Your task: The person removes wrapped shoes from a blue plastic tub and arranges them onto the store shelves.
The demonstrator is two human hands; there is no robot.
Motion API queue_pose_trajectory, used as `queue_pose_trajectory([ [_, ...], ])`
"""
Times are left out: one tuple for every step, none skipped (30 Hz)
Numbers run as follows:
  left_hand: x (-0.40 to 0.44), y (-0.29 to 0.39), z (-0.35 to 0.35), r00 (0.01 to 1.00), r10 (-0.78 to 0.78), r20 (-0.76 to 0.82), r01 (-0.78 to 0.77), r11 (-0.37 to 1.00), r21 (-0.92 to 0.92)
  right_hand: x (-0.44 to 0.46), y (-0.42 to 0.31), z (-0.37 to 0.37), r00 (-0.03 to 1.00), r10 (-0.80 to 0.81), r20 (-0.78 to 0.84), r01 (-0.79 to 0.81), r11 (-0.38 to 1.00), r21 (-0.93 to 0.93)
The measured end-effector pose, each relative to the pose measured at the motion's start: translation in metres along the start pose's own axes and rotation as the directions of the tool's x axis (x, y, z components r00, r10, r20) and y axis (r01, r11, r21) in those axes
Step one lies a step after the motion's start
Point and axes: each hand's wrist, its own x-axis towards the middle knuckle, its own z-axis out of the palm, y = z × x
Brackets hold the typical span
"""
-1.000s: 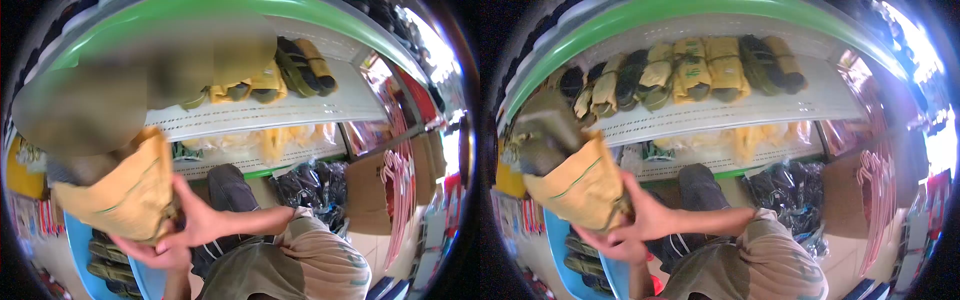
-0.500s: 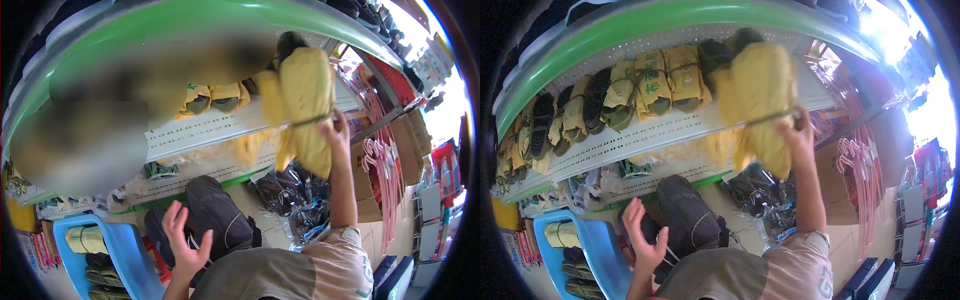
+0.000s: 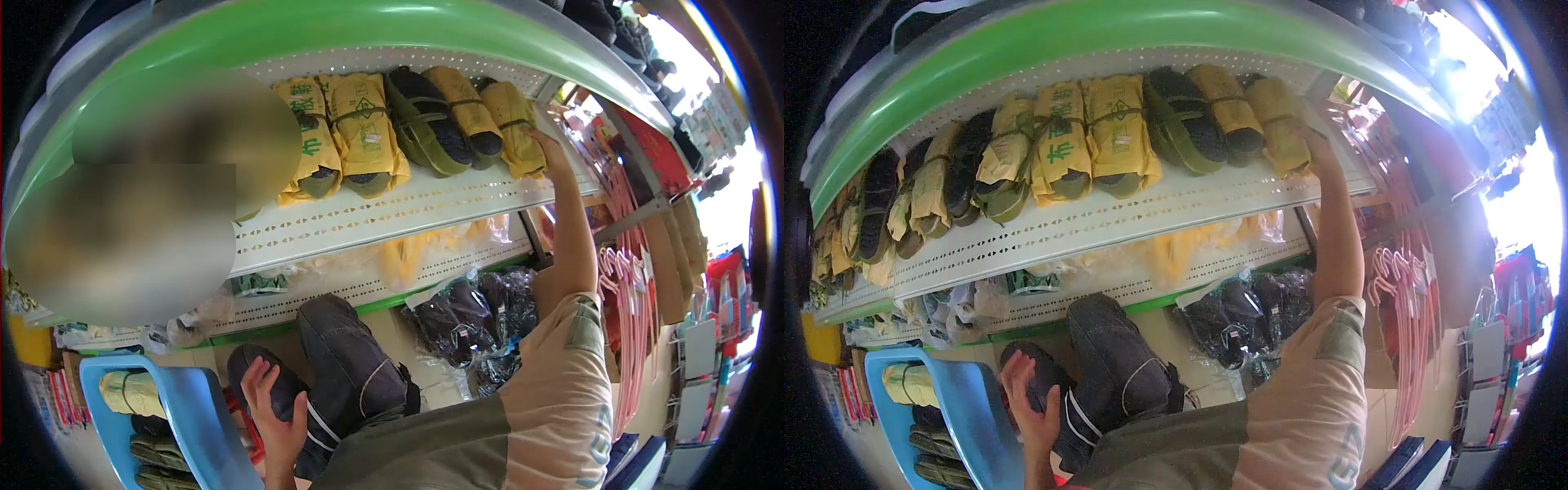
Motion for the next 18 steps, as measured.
queue_pose_trajectory([
  [-0.001,0.0,0.002,1.0,-0.012,0.009,0.012,1.0,0.004,0.004,-0.001,-0.003,1.0,0.004,0.015,-0.003,1.0,-0.024],
  [-0.002,-0.001,0.004,1.0,-0.027,0.015,0.027,1.0,-0.006,0.005,-0.004,-0.002,1.0,0.006,0.03,-0.004,0.999,-0.048],
  [-0.002,-0.003,0.006,0.999,-0.041,0.021,0.041,0.999,-0.016,-0.002,-0.011,0.005,1.0,0.014,0.011,-0.013,0.999,-0.053],
  [-0.001,-0.004,0.009,0.998,-0.054,0.024,0.055,0.998,-0.029,-0.012,-0.018,0.011,1.0,0.019,-0.006,-0.019,0.998,-0.06],
  [0.0,-0.004,0.011,0.998,-0.057,0.023,0.057,0.998,-0.02,-0.023,-0.027,0.019,0.999,0.024,-0.022,-0.025,0.997,-0.069],
  [0.0,-0.005,0.011,0.998,-0.061,0.024,0.061,0.998,-0.01,-0.032,-0.034,0.026,0.998,0.055,-0.016,-0.056,0.996,-0.064],
  [0.0,-0.006,0.011,0.997,-0.067,0.024,0.067,0.998,0.002,-0.039,-0.04,0.035,0.996,0.087,-0.007,-0.087,0.995,-0.058],
  [0.0,-0.007,0.011,0.998,-0.069,0.013,0.069,0.998,0.005,-0.039,-0.04,0.04,0.993,0.12,0.002,-0.119,0.992,-0.052],
  [0.001,-0.007,0.01,0.997,-0.073,0.002,0.073,0.997,0.007,-0.035,-0.038,0.038,0.991,0.131,-0.004,-0.131,0.99,-0.045],
  [0.001,-0.008,0.009,0.997,-0.076,-0.01,0.076,0.997,0.008,-0.031,-0.036,0.031,0.99,0.141,-0.01,-0.141,0.989,-0.039],
  [0.006,-0.009,0.008,0.998,-0.057,-0.001,0.057,0.998,0.007,-0.025,-0.034,0.017,0.988,0.153,-0.014,-0.153,0.988,-0.034],
  [0.004,-0.011,0.005,0.997,-0.074,-0.021,0.074,0.997,0.015,-0.009,-0.031,0.01,0.992,0.13,-0.007,-0.13,0.986,-0.103],
  [0.005,-0.012,0.0,0.995,-0.093,-0.043,0.095,0.995,0.032,-0.005,-0.028,-0.004,0.997,0.077,-0.011,-0.077,0.976,-0.202],
  [0.008,-0.014,-0.005,0.998,-0.051,-0.049,0.055,0.994,0.093,0.005,-0.025,-0.017,1.0,0.011,0.0,-0.011,0.947,-0.322],
  [0.013,-0.009,-0.016,1.0,-0.014,-0.026,0.018,0.981,0.192,0.015,-0.025,-0.031,0.997,-0.07,0.023,0.073,0.882,-0.465],
  [0.012,-0.006,-0.023,0.996,-0.077,-0.037,0.081,0.991,0.104,0.023,-0.027,-0.042,0.987,-0.155,0.045,0.151,0.788,-0.597],
  [0.01,-0.009,-0.03,0.997,-0.066,-0.047,0.07,0.993,0.092,0.034,-0.028,-0.061,0.969,-0.234,0.073,0.216,0.675,-0.706],
  [0.006,-0.01,-0.038,0.996,-0.058,-0.072,0.065,0.994,0.091,0.046,-0.031,-0.071,0.948,-0.303,0.096,0.259,0.561,-0.786],
])
